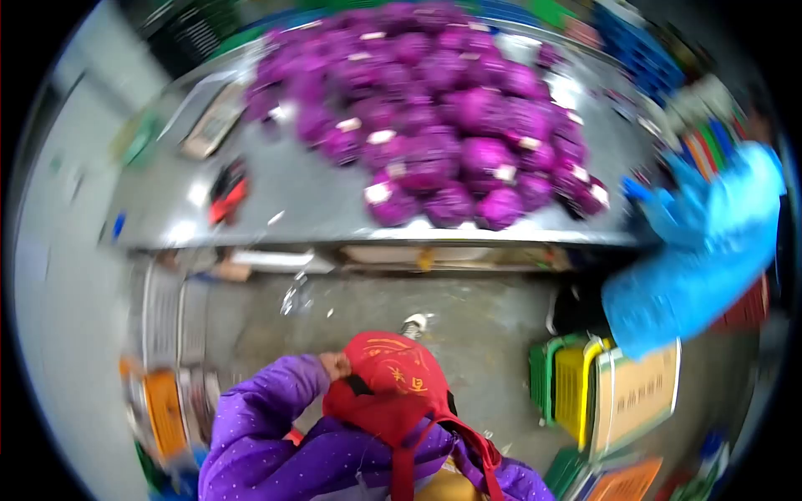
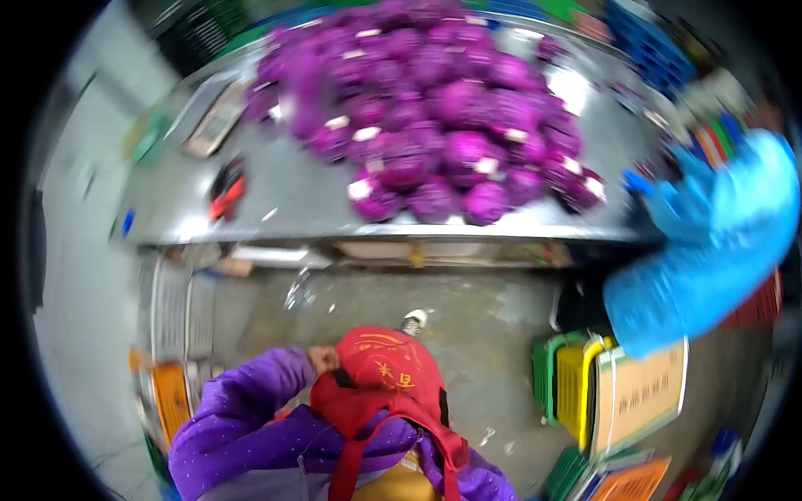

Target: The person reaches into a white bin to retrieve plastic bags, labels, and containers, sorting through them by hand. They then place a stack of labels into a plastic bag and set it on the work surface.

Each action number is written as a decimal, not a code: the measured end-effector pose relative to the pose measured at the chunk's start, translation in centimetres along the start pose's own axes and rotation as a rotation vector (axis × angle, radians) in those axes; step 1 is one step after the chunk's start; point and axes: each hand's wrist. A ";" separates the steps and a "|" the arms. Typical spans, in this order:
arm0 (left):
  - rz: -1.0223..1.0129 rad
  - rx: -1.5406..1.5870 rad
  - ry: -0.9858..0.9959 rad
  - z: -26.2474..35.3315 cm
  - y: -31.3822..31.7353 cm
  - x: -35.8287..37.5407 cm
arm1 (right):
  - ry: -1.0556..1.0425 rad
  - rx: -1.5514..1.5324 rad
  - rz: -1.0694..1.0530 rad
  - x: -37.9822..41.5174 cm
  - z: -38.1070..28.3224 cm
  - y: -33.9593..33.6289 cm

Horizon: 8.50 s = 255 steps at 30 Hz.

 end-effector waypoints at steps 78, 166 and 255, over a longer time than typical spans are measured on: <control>0.858 1.574 -0.183 -34.3 -66.0 34.7 | -0.885 0.818 -0.951 -12.3 -11.7 169.4; 0.734 1.194 0.134 -35.1 -67.1 12.8 | -1.897 1.187 -0.506 -24.2 10.4 145.9; 0.987 -0.141 0.524 -33.8 -98.6 -3.0 | -1.713 1.124 -0.267 -32.0 -0.3 143.1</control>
Point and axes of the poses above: each hand's wrist, its own x-axis away from the middle knuckle, its own y-axis out of the palm, z = x × y, and after that the axes turned 5 degrees about x, right-handed
